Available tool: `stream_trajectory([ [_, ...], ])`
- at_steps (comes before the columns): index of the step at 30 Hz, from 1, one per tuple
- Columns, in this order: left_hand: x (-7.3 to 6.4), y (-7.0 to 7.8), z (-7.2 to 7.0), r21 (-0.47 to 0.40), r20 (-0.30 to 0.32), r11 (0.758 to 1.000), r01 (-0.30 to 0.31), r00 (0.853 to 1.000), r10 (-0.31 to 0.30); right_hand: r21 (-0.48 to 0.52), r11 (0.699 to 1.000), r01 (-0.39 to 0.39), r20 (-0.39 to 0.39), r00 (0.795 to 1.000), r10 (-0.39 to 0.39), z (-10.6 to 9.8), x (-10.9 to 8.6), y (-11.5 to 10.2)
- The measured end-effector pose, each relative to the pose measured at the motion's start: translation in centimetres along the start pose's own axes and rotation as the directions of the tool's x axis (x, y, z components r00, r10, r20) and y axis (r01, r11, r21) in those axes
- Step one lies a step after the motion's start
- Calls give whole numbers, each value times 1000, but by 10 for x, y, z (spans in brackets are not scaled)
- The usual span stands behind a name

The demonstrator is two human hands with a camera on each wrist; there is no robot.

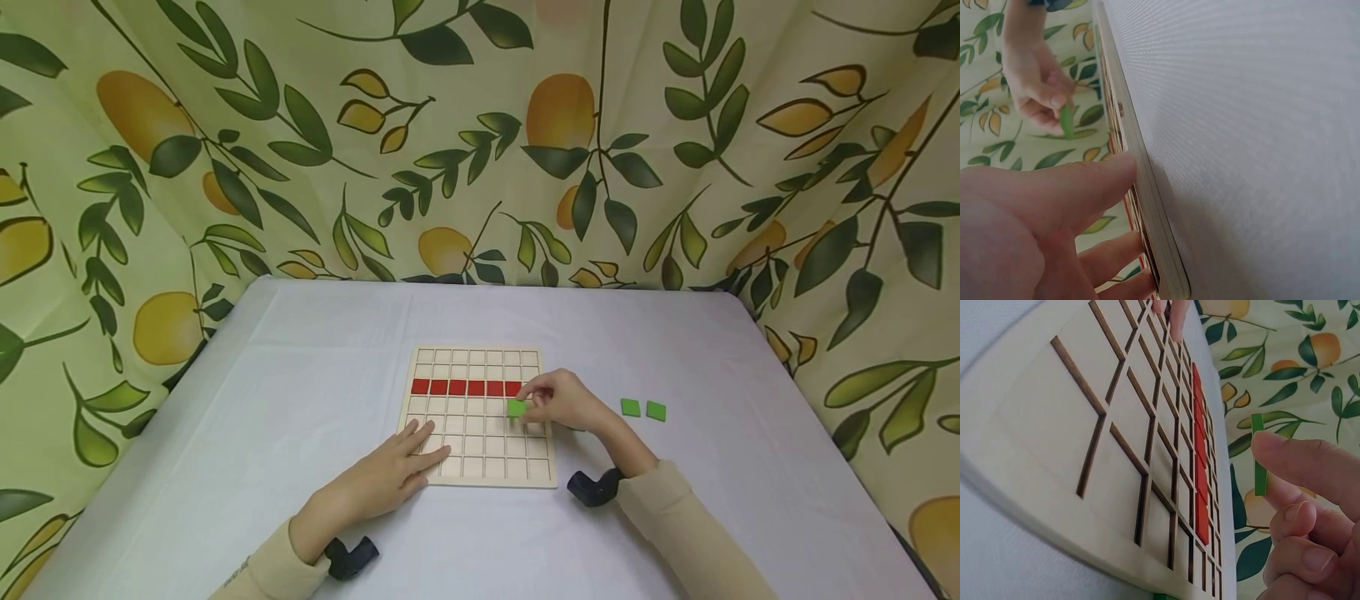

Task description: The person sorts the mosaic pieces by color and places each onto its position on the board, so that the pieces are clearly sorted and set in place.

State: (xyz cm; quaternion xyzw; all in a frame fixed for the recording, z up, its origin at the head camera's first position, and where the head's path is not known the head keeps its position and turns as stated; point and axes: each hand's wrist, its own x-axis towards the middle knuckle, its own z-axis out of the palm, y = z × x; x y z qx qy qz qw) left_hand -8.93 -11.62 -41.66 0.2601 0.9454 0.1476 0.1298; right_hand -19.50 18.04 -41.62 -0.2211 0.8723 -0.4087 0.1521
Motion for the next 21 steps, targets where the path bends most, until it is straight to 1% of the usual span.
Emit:
stream_trajectory([
  [6,0,0,0,-9,-2,1000,0,1000,0,-22,1000,12,-2,1000,-12,2,4,-3],
  [13,1,-1,1,4,1,1000,3,1000,-3,-2,1000,14,4,1000,-14,4,9,-7],
  [17,1,-1,1,4,-2,1000,0,1000,0,-10,1000,24,-1,1000,-24,5,12,-9],
  [21,0,0,0,2,-10,1000,-10,1000,10,-9,1000,9,-2,1000,-9,7,16,-10],
])
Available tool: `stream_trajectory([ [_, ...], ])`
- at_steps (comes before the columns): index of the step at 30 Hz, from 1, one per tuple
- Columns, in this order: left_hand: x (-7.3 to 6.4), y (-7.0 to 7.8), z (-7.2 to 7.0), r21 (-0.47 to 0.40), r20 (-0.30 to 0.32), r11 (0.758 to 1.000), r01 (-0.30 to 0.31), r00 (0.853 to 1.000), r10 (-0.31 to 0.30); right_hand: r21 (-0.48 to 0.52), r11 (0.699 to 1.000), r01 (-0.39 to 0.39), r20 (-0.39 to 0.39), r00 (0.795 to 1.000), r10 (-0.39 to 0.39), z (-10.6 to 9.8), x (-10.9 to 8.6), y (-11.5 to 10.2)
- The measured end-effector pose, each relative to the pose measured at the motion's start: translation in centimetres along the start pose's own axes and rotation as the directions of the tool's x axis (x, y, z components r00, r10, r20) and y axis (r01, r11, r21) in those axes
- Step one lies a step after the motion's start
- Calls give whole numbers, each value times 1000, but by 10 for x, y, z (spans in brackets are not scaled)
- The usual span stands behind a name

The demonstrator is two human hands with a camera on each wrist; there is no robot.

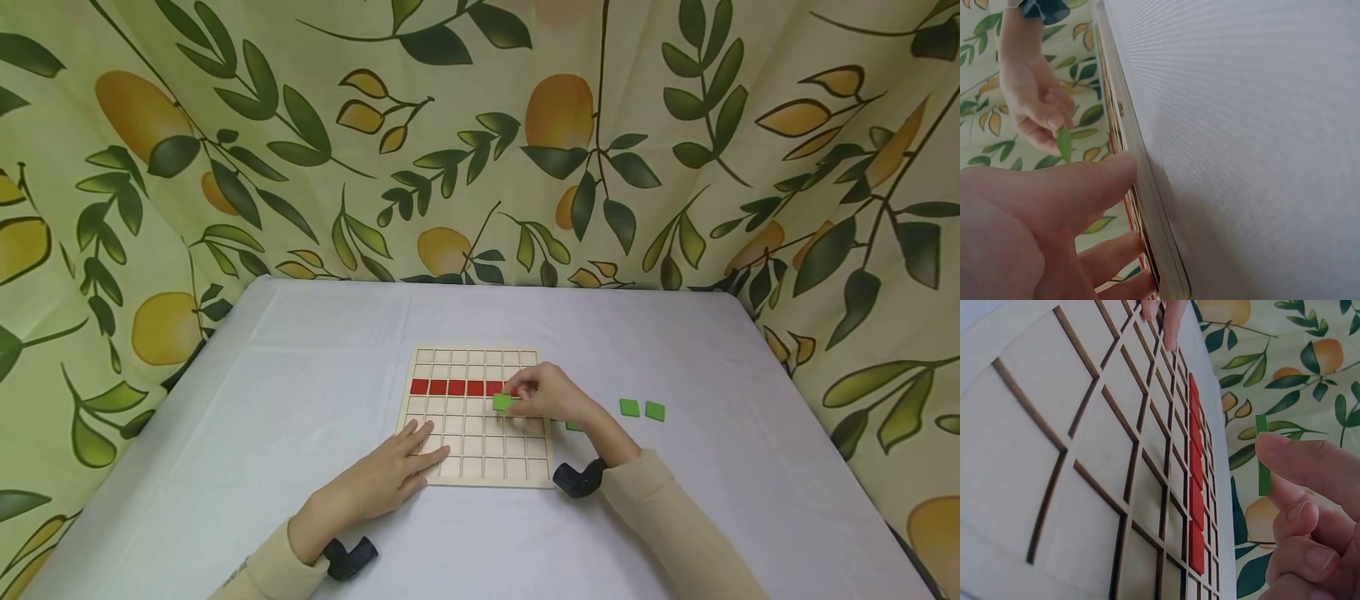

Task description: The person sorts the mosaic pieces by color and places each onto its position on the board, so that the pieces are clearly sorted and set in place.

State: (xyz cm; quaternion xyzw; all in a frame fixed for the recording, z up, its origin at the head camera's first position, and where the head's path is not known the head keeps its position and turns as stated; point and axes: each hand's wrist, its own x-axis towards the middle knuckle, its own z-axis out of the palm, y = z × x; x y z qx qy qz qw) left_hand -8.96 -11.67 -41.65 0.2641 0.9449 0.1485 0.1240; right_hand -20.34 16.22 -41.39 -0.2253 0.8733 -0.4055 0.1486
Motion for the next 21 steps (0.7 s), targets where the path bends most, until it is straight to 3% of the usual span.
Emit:
stream_trajectory([
  [9,1,-1,1,6,6,1000,10,1000,-10,26,999,-33,7,999,32,4,8,-6],
  [21,0,0,-1,0,2,1000,-1,1000,1,38,999,31,23,999,-32,13,20,-10],
])
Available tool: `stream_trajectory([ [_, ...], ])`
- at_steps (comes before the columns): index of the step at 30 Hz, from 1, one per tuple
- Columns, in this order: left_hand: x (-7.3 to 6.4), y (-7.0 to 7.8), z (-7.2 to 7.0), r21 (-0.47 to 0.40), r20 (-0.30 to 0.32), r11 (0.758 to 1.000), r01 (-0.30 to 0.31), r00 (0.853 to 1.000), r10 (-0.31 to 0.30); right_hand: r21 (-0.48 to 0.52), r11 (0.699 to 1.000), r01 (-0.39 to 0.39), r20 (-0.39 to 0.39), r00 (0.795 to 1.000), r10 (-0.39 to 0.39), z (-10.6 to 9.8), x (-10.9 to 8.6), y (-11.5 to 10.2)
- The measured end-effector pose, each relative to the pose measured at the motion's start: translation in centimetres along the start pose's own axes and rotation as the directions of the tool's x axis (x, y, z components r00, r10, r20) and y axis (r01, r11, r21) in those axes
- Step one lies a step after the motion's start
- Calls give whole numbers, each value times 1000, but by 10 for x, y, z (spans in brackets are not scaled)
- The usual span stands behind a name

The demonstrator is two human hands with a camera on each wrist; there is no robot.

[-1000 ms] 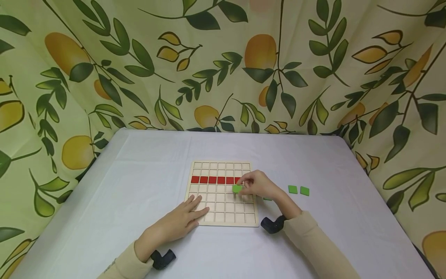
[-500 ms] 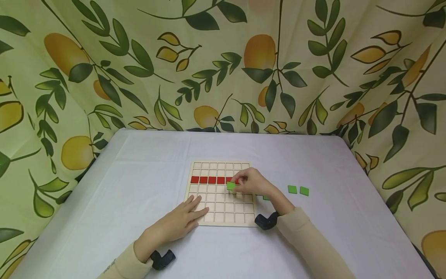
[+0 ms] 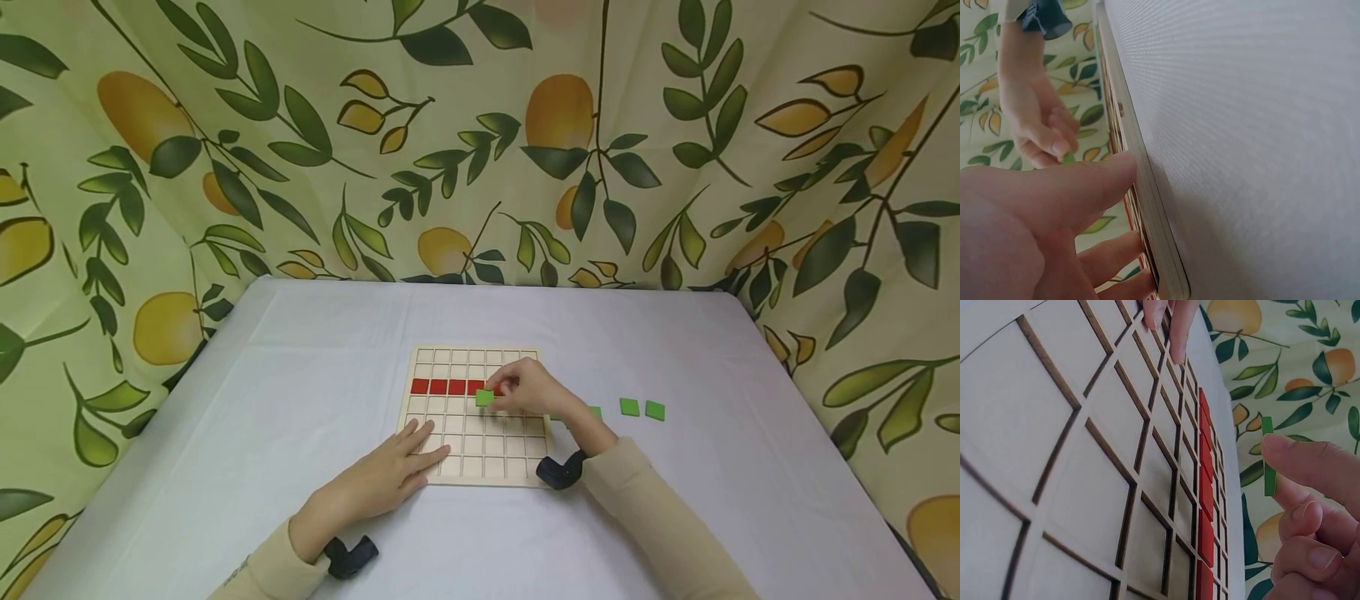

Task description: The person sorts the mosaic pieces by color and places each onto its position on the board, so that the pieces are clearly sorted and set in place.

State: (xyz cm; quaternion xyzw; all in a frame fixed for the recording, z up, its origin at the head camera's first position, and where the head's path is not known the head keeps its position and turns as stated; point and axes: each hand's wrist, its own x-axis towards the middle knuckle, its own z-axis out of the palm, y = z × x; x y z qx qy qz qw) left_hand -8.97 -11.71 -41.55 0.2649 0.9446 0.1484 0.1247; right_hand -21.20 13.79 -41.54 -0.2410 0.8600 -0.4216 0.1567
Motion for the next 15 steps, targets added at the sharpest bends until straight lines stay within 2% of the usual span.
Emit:
stream_trajectory([
  [10,2,-1,1,6,6,1000,0,1000,0,20,1000,21,14,1000,-22,9,13,-3],
  [15,1,-1,0,3,5,1000,-4,1000,4,42,997,68,23,997,-69,14,18,-4],
])
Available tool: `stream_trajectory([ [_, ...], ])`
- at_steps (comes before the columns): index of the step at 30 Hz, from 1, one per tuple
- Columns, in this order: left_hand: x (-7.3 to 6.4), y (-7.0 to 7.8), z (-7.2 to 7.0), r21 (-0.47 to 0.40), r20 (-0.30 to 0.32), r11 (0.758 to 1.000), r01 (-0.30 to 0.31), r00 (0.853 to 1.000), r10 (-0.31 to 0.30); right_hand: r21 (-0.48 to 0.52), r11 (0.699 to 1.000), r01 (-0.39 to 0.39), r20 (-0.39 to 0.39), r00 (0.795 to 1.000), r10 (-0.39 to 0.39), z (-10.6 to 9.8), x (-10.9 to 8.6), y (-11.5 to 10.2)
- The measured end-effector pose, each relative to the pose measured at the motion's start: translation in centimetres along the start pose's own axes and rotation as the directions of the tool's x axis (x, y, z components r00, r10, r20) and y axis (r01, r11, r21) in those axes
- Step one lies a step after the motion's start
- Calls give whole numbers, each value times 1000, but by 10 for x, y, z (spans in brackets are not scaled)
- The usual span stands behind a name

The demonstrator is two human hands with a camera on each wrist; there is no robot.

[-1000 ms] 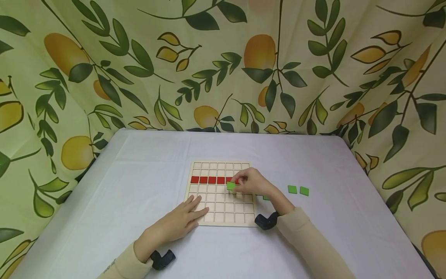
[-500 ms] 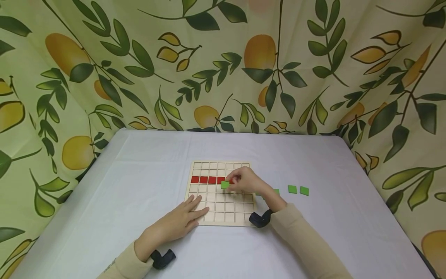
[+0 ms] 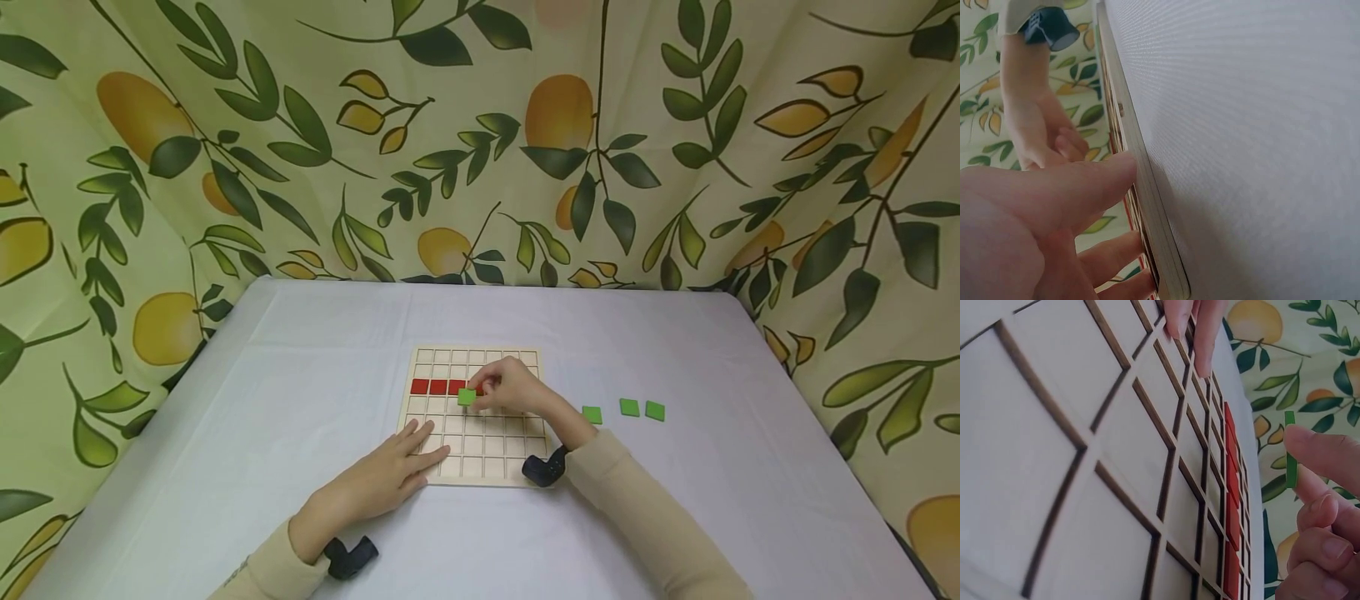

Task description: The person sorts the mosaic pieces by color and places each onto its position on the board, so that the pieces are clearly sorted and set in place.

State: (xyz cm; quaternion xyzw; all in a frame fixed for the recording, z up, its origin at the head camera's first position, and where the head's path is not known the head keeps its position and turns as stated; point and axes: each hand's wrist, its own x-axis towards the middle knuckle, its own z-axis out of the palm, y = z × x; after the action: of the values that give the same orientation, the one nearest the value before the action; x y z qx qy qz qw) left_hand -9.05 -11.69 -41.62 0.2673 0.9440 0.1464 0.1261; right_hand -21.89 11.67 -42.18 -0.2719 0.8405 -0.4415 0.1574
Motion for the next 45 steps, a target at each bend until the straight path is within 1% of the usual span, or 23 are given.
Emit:
stream_trajectory([
  [3,0,0,0,0,4,1000,3,1000,-3,24,1000,4,4,1000,-4,3,2,0],
  [7,0,0,0,-2,6,1000,5,1000,-5,46,999,-14,8,1000,13,7,7,0],
  [12,0,0,0,-2,3,1000,3,1000,-3,48,998,-26,9,1000,26,11,11,-3],
  [18,0,-1,1,0,-1,1000,-4,1000,4,64,996,-58,-7,998,58,14,16,-5],
  [23,1,-2,2,4,3,1000,-4,1000,4,105,994,-31,-20,999,34,18,20,-5],
  [26,1,-3,3,11,3,1000,-6,1000,6,131,991,-32,-28,999,36,21,22,-5],
  [31,1,-3,4,18,0,1000,-10,1000,10,130,989,-70,-38,996,75,28,25,-5],
  [38,1,-3,3,8,1,1000,-6,1000,6,108,991,-84,-41,995,89,36,28,-7],
  [45,0,-2,2,-1,-8,1000,-6,1000,6,145,980,-133,-54,988,142,43,30,-14],
])
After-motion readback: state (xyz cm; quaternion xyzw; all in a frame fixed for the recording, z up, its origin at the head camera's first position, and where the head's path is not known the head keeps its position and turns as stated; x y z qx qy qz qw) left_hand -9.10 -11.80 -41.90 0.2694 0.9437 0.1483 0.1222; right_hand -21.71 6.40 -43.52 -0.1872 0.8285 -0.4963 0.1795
